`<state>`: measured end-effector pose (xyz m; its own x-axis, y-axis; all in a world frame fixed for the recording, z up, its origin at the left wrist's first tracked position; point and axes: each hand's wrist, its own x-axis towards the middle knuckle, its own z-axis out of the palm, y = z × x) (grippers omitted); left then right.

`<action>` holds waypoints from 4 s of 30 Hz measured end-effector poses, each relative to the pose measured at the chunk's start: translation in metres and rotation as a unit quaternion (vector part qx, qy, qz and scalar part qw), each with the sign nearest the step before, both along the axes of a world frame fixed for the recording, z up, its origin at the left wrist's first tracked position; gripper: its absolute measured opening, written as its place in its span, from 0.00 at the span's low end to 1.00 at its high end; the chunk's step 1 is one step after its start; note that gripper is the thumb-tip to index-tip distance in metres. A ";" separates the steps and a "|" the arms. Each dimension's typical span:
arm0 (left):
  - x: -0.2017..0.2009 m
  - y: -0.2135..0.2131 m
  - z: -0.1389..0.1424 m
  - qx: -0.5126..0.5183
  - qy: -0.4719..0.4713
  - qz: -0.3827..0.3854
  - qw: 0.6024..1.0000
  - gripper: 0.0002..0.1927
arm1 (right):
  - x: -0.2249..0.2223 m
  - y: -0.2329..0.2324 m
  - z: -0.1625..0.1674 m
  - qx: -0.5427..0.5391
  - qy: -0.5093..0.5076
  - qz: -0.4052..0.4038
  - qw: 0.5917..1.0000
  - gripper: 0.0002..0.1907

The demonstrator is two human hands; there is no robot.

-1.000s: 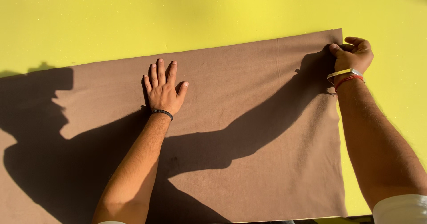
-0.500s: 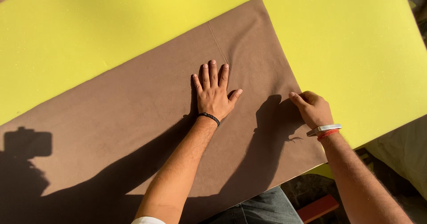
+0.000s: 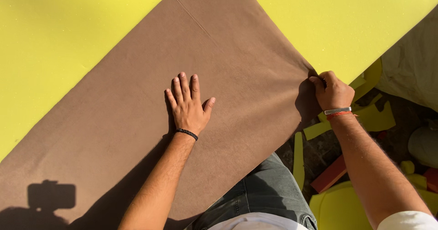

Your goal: The person unfolds a brown fabric and places it on a yellow foam sheet, then uses a metal ruler and a cutting tool to trim the foam. They apply adhesive with a spray gun to the foam and place a dark blue fabric on top, smoothing the layers together.

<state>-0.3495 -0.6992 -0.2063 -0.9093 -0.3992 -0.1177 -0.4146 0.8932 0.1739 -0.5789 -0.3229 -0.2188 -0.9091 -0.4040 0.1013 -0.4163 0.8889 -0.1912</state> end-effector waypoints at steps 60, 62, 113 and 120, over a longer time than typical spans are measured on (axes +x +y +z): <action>0.358 0.089 -0.019 -0.049 0.102 0.456 0.883 0.41 | 0.312 -0.343 0.021 0.052 -0.050 0.604 0.794 0.41; 0.363 0.105 -0.018 -0.006 0.112 0.435 0.893 0.44 | 0.365 -0.341 0.025 0.064 -0.042 0.653 0.753 0.41; 0.759 -0.283 0.000 -0.123 0.128 0.531 0.829 0.31 | 0.759 -0.770 0.019 0.115 -0.033 0.604 0.788 0.48; 0.781 -0.318 0.055 0.168 0.236 0.584 0.759 0.11 | 0.757 -0.780 0.024 0.114 -0.046 0.606 0.786 0.51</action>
